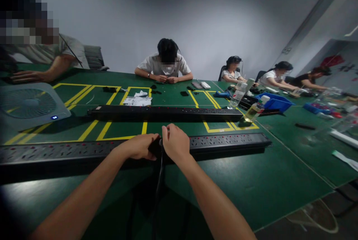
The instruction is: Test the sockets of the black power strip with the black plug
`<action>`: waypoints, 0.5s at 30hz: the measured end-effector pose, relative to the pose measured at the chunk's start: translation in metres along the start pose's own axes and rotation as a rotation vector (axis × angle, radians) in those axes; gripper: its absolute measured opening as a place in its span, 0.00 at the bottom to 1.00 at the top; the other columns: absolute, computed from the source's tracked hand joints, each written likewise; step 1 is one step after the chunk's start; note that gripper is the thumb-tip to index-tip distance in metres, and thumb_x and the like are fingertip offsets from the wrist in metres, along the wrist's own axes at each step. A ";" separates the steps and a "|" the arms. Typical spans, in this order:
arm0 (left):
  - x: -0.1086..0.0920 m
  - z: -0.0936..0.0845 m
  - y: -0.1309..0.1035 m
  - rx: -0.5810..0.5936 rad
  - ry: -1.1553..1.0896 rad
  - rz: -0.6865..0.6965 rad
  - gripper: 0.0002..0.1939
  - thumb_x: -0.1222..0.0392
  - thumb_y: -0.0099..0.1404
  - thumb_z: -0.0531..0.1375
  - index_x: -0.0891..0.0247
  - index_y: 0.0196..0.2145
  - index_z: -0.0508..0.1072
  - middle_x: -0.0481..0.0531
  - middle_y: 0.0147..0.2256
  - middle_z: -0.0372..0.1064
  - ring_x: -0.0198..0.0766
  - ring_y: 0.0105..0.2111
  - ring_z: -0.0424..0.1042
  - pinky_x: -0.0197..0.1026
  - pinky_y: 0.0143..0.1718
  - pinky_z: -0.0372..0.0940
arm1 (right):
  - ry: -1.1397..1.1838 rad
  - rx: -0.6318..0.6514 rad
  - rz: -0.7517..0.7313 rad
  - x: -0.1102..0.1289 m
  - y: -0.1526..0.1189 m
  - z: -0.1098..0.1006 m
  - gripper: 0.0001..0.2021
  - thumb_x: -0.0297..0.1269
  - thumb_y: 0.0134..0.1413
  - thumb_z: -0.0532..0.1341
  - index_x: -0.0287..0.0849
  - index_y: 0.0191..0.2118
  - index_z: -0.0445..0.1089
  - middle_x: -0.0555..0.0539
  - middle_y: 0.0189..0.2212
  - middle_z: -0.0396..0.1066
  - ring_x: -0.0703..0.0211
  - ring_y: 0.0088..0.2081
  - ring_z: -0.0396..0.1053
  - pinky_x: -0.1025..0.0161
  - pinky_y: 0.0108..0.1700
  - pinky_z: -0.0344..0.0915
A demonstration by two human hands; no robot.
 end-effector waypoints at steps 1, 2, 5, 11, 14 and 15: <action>-0.001 -0.001 0.000 -0.014 0.004 0.009 0.32 0.46 0.46 0.65 0.57 0.47 0.63 0.54 0.45 0.69 0.48 0.42 0.71 0.42 0.39 0.63 | 0.055 -0.036 -0.007 -0.001 -0.010 -0.006 0.19 0.49 0.64 0.44 0.44 0.37 0.67 0.45 0.34 0.73 0.54 0.35 0.70 0.61 0.35 0.56; -0.002 -0.001 -0.001 -0.029 0.012 0.019 0.32 0.46 0.46 0.64 0.56 0.48 0.63 0.53 0.45 0.69 0.48 0.42 0.70 0.42 0.40 0.63 | 0.104 -0.038 0.003 -0.004 -0.022 -0.008 0.20 0.49 0.63 0.45 0.44 0.34 0.67 0.45 0.31 0.72 0.55 0.34 0.69 0.62 0.34 0.56; -0.004 -0.003 -0.002 -0.059 0.045 0.037 0.34 0.46 0.46 0.64 0.56 0.50 0.62 0.54 0.46 0.68 0.48 0.43 0.70 0.43 0.41 0.63 | 0.350 0.158 0.131 -0.017 -0.056 0.013 0.24 0.53 0.62 0.45 0.42 0.25 0.65 0.47 0.22 0.69 0.58 0.26 0.68 0.63 0.30 0.55; -0.012 -0.004 -0.011 -0.166 0.207 0.015 0.36 0.52 0.51 0.62 0.60 0.57 0.58 0.58 0.46 0.68 0.51 0.45 0.68 0.47 0.43 0.62 | 1.172 0.504 0.492 -0.010 -0.098 0.066 0.19 0.52 0.59 0.49 0.41 0.41 0.64 0.49 0.21 0.70 0.60 0.24 0.70 0.67 0.25 0.57; -0.020 -0.002 -0.022 -0.297 0.296 0.032 0.37 0.56 0.55 0.59 0.62 0.60 0.53 0.60 0.47 0.66 0.52 0.47 0.66 0.50 0.46 0.60 | 1.332 0.504 0.517 -0.001 -0.099 0.065 0.18 0.50 0.56 0.54 0.40 0.42 0.65 0.51 0.21 0.69 0.61 0.24 0.69 0.66 0.27 0.60; -0.022 -0.001 -0.026 -0.351 0.319 0.039 0.36 0.56 0.56 0.58 0.61 0.61 0.52 0.60 0.47 0.66 0.51 0.47 0.66 0.51 0.47 0.59 | 1.355 0.497 0.528 0.000 -0.100 0.064 0.18 0.50 0.56 0.55 0.40 0.42 0.65 0.51 0.21 0.69 0.61 0.23 0.69 0.66 0.27 0.61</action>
Point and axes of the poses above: each hand's wrist, its own y-axis towards the middle knuckle, its own z-axis out of the palm, x = y × z, the point moved 8 cm from there along y, towards the middle knuckle
